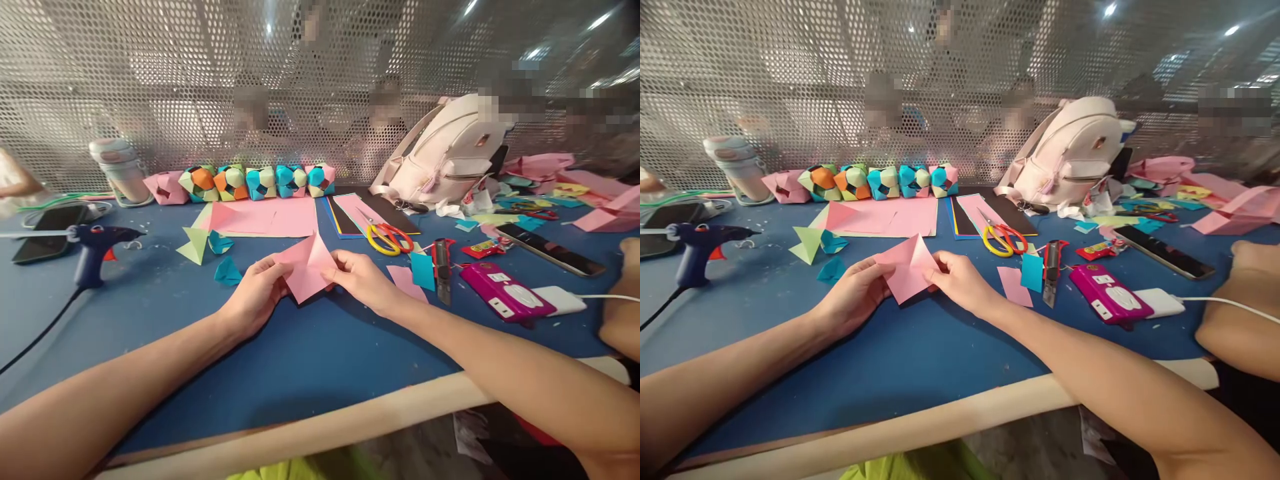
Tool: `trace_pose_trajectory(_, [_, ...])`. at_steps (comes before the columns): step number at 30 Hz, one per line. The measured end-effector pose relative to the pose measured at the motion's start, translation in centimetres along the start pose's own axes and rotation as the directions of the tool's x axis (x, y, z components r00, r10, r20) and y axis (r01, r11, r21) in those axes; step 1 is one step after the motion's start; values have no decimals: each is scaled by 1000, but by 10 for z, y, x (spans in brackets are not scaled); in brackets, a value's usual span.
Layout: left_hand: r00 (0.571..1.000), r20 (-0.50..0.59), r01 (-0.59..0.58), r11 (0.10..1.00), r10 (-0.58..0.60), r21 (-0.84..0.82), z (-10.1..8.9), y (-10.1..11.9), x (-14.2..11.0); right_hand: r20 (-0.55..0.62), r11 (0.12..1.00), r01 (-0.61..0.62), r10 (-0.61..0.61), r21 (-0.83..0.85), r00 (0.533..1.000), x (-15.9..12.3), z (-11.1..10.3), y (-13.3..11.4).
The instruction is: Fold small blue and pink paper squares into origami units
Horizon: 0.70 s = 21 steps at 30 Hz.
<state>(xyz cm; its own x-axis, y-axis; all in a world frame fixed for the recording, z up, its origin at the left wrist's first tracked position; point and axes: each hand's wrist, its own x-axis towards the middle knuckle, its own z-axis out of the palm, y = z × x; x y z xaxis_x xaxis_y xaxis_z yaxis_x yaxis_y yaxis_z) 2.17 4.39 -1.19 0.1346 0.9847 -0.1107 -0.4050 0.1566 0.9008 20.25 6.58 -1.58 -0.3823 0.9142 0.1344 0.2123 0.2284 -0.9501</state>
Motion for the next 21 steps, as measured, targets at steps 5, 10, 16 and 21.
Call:
trace_pose_trajectory(5, [1000, 7, -5, 1000, 5, -9, -1, 0, -1, -23, 999, 42, -41, 22, 999, 0, -1, 0])
trace_pose_trajectory(10, [998, 56, 25, 999, -26, 25, -1, 0, -4, -68, 989, 121, -126, -81, 990, -3, -3, -2])
trace_pose_trajectory(16, [984, 12, -159, 844, 178, 512, -4, 5, -2, -38, 948, 88, -104, -305, 994, -3, -5, -5])
trace_pose_trajectory(21, [960, 143, -246, 477, 242, 844, -15, 7, 7, 19, 887, 90, -92, -452, 996, 1, -8, 3])
